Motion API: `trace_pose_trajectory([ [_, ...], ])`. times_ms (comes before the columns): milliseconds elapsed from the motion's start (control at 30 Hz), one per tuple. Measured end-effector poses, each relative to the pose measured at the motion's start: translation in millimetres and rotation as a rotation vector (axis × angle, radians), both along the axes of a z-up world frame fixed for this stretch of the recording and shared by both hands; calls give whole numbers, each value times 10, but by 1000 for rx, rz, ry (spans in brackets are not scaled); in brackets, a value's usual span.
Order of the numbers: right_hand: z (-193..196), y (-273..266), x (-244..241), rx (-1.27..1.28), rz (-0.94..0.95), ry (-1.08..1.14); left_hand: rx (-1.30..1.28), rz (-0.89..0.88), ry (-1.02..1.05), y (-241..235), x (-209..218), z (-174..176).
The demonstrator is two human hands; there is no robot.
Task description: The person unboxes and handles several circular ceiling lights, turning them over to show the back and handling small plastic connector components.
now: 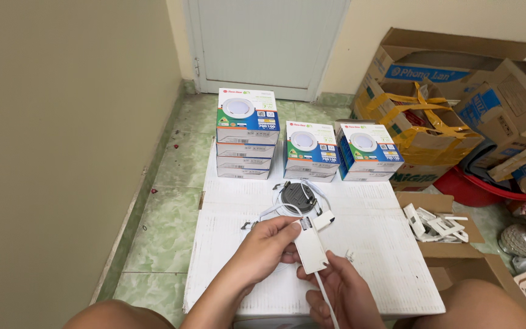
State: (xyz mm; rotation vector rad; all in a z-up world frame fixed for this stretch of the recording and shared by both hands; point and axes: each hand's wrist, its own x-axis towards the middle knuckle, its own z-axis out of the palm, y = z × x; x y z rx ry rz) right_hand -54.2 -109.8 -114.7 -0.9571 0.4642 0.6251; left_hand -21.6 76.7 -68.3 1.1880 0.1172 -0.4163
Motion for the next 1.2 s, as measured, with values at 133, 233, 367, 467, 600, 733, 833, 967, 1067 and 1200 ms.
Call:
trace_pose_trajectory([
  [133,-11,-13,-41,130,88,32,16,9,59,41,-49,62],
  [233,-55,24,-15,194,85,75,16,-22,-7,84,-14,19],
  [367,-256,-79,24,317,88,66,38,-30,20,65,-7,50],
  [467,-203,-107,-42,318,118,89,54,-36,36,53,-36,111],
  [600,-297,-167,17,319,132,77,155,-70,63,91,-42,206],
  [733,-291,-120,57,300,56,24,169,-70,86,104,-20,225],
  [833,-284,-128,72,318,82,60,92,-49,95,111,-2,211],
  [967,-158,-97,75,271,78,128,140,-55,94,112,12,252],
  [1067,-136,-108,83,223,55,147,204,-65,103,131,29,274],
  [1200,-231,-101,75,102,-14,15,244,-50,52,191,55,197],
])
